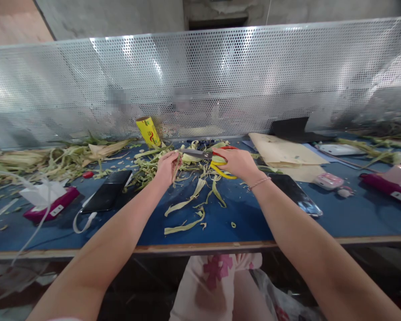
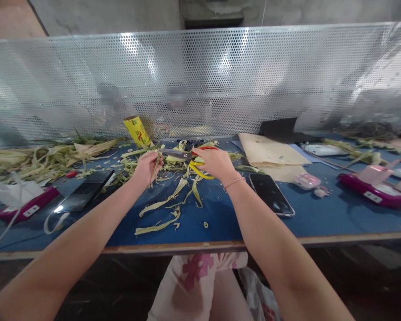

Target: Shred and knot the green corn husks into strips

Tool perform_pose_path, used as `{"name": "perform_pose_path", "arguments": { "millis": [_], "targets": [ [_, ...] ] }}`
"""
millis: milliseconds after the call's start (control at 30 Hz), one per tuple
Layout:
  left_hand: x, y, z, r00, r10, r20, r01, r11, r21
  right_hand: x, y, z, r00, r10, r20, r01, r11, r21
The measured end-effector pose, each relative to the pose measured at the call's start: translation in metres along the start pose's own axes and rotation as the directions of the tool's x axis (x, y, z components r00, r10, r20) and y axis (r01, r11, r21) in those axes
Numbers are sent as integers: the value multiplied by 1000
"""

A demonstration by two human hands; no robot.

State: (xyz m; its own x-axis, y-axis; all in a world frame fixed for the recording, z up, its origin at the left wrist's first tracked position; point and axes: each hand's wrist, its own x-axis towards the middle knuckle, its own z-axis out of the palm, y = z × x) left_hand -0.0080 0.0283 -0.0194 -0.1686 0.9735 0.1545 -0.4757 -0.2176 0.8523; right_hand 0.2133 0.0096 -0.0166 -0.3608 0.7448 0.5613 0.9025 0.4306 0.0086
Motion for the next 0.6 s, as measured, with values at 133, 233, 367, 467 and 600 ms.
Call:
{"name": "perform_pose_path", "arguments": {
  "millis": [133,233,367,467,600],
  "targets": [
    [-2,2,0,1000,-1,17,1,1000,1,-1,0,0,998,60,-2,-60,998,25],
    [-2,2,-1,998,6,60,-8,1000,29,-1,0,1,992,125,-18,-124,991,54],
    [0,0,-2,998,16,63,-20,999,51,0,1,3,980,200,-9,-198,977,83],
    [2,-2,-3,998,37,50,-40,997,67,0,3,4,979,198,36,-202,965,169],
    [4,-3,-4,995,85,56,-90,992,92,-1,4,5,992,78,95,-106,938,330]
  ]
}}
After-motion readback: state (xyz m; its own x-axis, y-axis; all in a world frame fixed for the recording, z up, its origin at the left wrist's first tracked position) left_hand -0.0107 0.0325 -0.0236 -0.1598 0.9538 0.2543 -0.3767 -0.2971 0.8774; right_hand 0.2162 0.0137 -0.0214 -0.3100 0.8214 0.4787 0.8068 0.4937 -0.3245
